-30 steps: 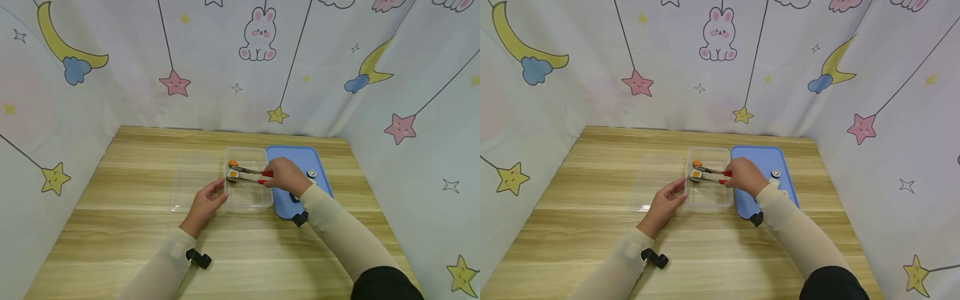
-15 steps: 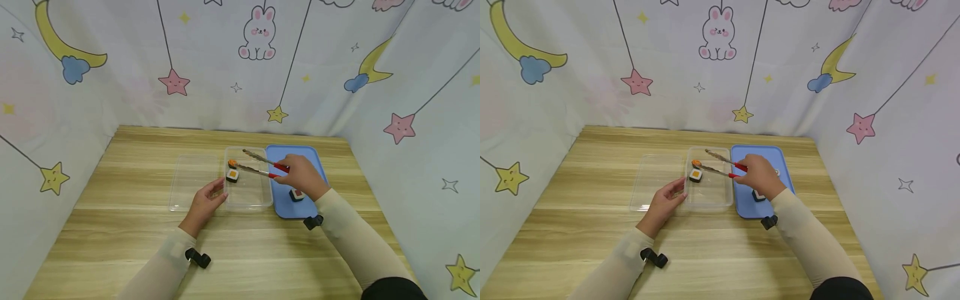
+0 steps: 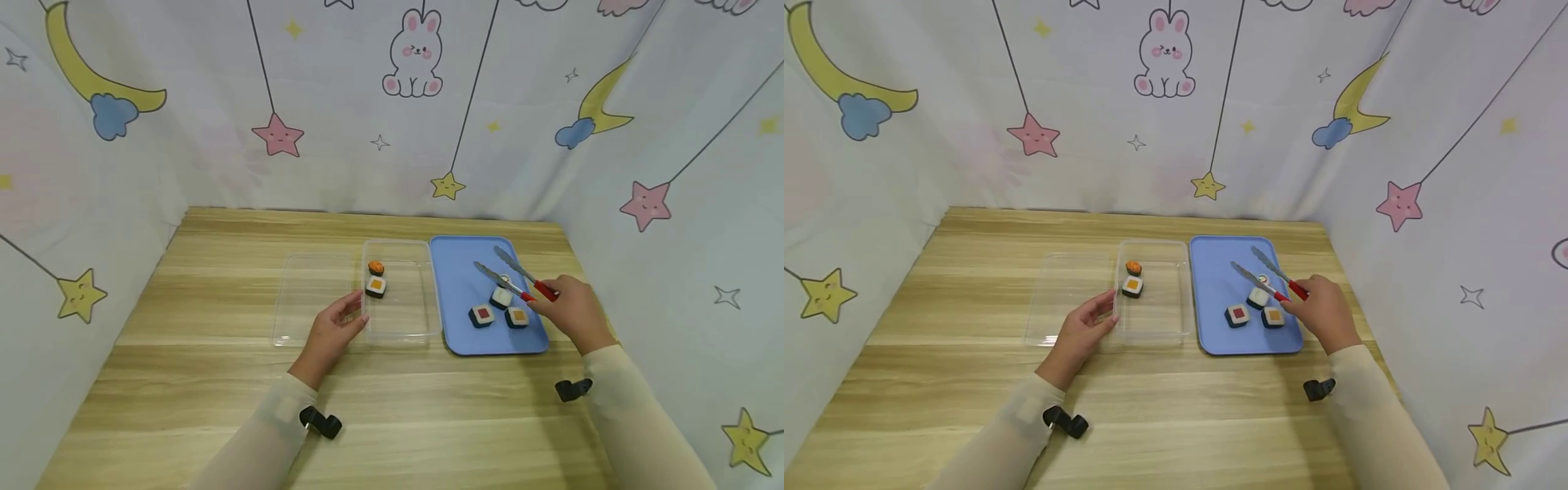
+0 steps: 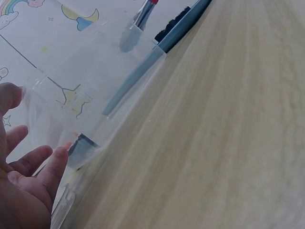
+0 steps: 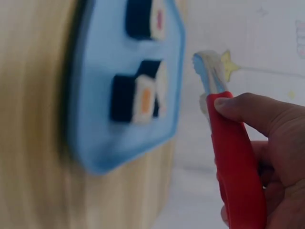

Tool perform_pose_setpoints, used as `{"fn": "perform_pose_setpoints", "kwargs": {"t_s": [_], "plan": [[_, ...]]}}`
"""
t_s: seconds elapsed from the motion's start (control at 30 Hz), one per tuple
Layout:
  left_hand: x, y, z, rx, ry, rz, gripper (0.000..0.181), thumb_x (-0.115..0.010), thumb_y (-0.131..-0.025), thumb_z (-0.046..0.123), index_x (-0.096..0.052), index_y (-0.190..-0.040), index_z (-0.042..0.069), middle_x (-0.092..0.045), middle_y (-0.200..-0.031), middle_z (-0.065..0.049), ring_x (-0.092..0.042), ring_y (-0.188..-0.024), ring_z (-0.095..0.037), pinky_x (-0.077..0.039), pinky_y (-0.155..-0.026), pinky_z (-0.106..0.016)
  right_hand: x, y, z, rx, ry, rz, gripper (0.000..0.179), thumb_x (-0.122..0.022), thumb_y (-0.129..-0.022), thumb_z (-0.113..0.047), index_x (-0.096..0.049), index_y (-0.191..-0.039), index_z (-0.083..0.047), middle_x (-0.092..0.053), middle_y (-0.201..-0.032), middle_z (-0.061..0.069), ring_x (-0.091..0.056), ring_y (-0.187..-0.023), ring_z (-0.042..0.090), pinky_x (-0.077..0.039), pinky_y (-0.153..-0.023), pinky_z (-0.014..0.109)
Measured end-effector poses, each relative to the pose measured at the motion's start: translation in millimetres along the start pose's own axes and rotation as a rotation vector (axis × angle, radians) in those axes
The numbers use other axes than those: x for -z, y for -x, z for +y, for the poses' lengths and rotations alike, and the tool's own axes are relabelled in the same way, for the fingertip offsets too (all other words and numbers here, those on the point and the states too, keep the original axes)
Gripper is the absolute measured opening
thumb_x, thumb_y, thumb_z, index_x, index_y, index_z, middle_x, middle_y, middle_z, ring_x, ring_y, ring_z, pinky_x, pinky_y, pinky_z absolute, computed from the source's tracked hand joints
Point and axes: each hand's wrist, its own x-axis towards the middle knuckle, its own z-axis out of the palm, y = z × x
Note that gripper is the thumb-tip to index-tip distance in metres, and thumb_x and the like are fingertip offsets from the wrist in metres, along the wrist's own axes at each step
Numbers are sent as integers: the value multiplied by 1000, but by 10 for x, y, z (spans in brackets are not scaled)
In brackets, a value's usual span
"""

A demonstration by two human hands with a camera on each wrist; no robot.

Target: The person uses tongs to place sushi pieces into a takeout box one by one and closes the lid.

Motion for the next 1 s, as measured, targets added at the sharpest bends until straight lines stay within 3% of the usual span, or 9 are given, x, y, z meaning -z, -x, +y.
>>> {"fn": "perform_pose_setpoints", "kwargs": {"t_s": [0.17, 0.37, 0.6, 0.73, 1.0], "plan": [[12, 3, 10, 5, 23, -9, 54, -73, -97, 9, -55, -148, 3, -57, -147, -21, -56, -136, -32, -49, -109, -40, -38, 133, 288, -46, 7, -9, 47, -85, -87, -30, -75, -114, 8, -71, -94, 18, -63, -79, 32, -54, -68, 45], [18, 10, 16, 3, 34, -13, 55, -73, -97, 8, -55, -148, 1, -57, -147, -22, -55, -136, -33, -50, -104, -30, -75, 158, 411, -80, 4, -37, 51, -84, -88, -33, -74, -116, 8, -72, -99, 21, -65, -84, 34, -56, -71, 50], [16, 6, -14, -13, 22, -13, 54, -73, -97, 8, -55, -148, 1, -57, -146, -23, -55, -136, -34, -46, -111, -49, -72, 116, 462, -114, -15, -72, 53, -83, -89, -38, -74, -119, 6, -73, -106, 23, -64, -87, 34, -55, -69, 43], [17, 8, -7, -13, 19, -10, 54, -73, -97, 8, -55, -148, 0, -57, -146, -22, -55, -136, -34, -45, -112, -51, -23, 67, 431, -136, -17, -121, 53, -82, -89, -38, -74, -120, 5, -73, -107, 24, -63, -87, 33, -54, -67, 39], [21, 9, -1, -9, 26, -12, 54, -73, -97, 9, -55, -148, 2, -57, -147, -22, -55, -136, -34, -44, -112, -51, 38, -7, 376, -159, -12, -176, 56, -81, -90, -35, -71, -125, 7, -70, -117, 29, -66, -94, 38, -58, -76, 47]]}}
